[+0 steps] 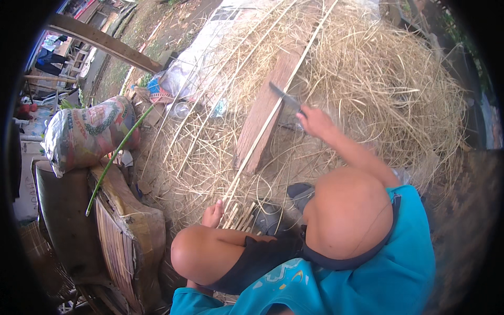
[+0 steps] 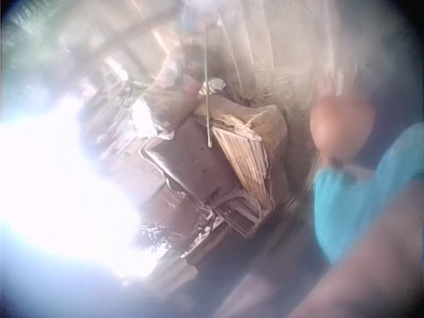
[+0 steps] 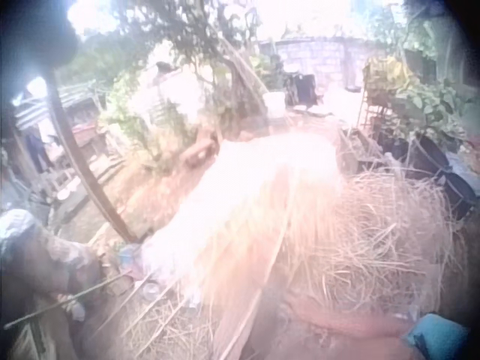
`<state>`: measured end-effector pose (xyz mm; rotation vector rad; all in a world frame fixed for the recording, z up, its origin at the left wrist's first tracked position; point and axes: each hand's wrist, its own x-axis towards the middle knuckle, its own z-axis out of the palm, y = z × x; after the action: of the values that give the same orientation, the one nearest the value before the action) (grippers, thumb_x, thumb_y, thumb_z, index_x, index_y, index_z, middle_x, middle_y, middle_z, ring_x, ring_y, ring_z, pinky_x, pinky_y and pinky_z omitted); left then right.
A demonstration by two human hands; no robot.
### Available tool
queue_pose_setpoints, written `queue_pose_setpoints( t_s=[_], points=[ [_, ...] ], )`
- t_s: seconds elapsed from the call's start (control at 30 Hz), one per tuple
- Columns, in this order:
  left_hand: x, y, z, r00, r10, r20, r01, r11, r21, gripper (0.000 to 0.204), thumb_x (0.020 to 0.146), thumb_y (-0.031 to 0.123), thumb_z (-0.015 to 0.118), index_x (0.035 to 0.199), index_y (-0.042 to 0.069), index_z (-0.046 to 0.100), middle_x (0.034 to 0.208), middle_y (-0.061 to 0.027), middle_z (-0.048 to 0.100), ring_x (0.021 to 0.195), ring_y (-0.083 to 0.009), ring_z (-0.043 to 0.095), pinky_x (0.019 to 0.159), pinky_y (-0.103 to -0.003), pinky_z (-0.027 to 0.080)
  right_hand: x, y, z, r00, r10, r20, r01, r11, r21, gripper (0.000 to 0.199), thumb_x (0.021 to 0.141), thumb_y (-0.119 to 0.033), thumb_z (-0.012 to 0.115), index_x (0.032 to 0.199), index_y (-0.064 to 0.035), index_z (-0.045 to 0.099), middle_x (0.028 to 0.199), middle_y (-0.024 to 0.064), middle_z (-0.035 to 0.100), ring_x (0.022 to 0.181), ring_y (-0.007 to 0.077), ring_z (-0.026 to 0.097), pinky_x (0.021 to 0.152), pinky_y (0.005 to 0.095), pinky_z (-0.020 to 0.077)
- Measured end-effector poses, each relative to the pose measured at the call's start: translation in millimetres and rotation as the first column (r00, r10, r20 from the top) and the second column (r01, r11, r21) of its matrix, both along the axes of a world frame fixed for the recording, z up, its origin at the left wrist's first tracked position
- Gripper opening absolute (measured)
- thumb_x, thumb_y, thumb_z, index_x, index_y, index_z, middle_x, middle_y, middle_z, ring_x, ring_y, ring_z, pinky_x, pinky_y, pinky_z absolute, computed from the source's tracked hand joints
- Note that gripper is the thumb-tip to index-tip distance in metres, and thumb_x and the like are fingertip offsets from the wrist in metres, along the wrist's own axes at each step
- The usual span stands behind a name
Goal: The person sits on the ground and uses a machete to split long bamboo stalks into thin strips. They repeatedly position each stalk on a wooden board and strike it with the machete to separate the fibers.
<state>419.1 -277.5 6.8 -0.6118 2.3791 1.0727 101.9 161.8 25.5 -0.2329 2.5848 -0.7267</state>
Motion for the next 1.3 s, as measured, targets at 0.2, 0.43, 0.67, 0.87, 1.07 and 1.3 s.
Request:
queue_pose_setpoints(
  t_s=[0.2,0.43,0.67,0.87,1.07,1.3],
  points=[
    [-24.4,18.1,8.8,0.997,-0.05,-0.063,0.05,0.999,-0.005,0.05,0.103,0.045,0.052,0.09,0.002,0.073,0.066,-0.0116,0.065,0.065,-0.0232,0.065,0.064,-0.039,0.05,31.7,1.6,-35.1,0.792,0.325,-0.517,-0.38,0.925,-0.001,0.043,0.106,-0.044,0.046,0.129,-0.0095,0.058,0.079,0.0188,0.068,0.08,0.0341,0.071,0.077,0.0513,0.058],
    [-30.5,31.1,4.3,0.982,-0.146,-0.12,0.12,0.972,-0.204,0.036,0.101,0.036,0.051,0.106,0.003,0.064,0.078,-0.0249,0.067,0.079,-0.0466,0.065,0.073,-0.052,0.05,19.4,17.2,-10.1,0.976,0.078,-0.204,-0.096,0.992,-0.084,0.037,0.106,-0.037,0.046,0.133,-0.0129,0.055,0.086,0.02,0.069,0.078,0.0354,0.07,0.075,0.0499,0.0586],
    [-24.3,51.3,0.2,0.952,-0.299,-0.071,0.245,0.879,-0.41,0.04,0.107,0.039,0.042,0.096,0.004,0.058,0.067,-0.0302,0.063,0.072,-0.0501,0.066,0.07,-0.062,0.05,-46.2,47.3,-7.1,0.979,-0.195,-0.059,0.193,0.981,-0.037,0.045,0.107,-0.042,0.045,0.132,-0.0068,0.056,0.081,0.021,0.069,0.075,0.0367,0.071,0.067,0.0524,0.0589],
    [-64.8,52.4,3.9,0.987,-0.136,-0.09,0.138,0.99,0.021,0.051,0.108,0.04,0.04,0.089,0.0,0.064,0.071,-0.029,0.062,0.071,-0.0511,0.063,0.068,-0.061,0.046,26.9,-9.8,10.5,0.987,0.138,-0.077,-0.141,0.989,-0.032,0.043,0.105,-0.04,0.049,0.133,-0.0078,0.056,0.094,0.0251,0.069,0.084,0.0417,0.07,0.081,0.0534,0.0564],
    [-66.4,71.8,3.0,0.959,-0.178,-0.22,0.135,0.972,-0.194,0.049,0.108,0.037,0.042,0.084,-0.001,0.063,0.077,-0.0292,0.063,0.074,-0.0514,0.06,0.068,-0.059,0.045,49.0,-17.6,-2.1,0.96,0.187,-0.211,-0.213,0.971,-0.111,0.044,0.105,-0.041,0.051,0.136,-0.0105,0.055,0.094,0.0232,0.068,0.086,0.0393,0.07,0.08,0.0519,0.0573],
    [6.9,41.2,-4.5,0.987,-0.128,-0.1,0.094,0.951,-0.294,0.045,0.107,0.039,0.044,0.093,0.003,0.068,0.077,-0.0261,0.066,0.074,-0.049,0.064,0.07,-0.059,0.047,18.5,5.6,-20.4,0.875,0.258,-0.409,-0.316,0.946,-0.078,0.038,0.105,-0.04,0.049,0.134,-0.0172,0.057,0.089,0.0198,0.067,0.085,0.036,0.07,0.075,0.0517,0.0569]
  ],
)
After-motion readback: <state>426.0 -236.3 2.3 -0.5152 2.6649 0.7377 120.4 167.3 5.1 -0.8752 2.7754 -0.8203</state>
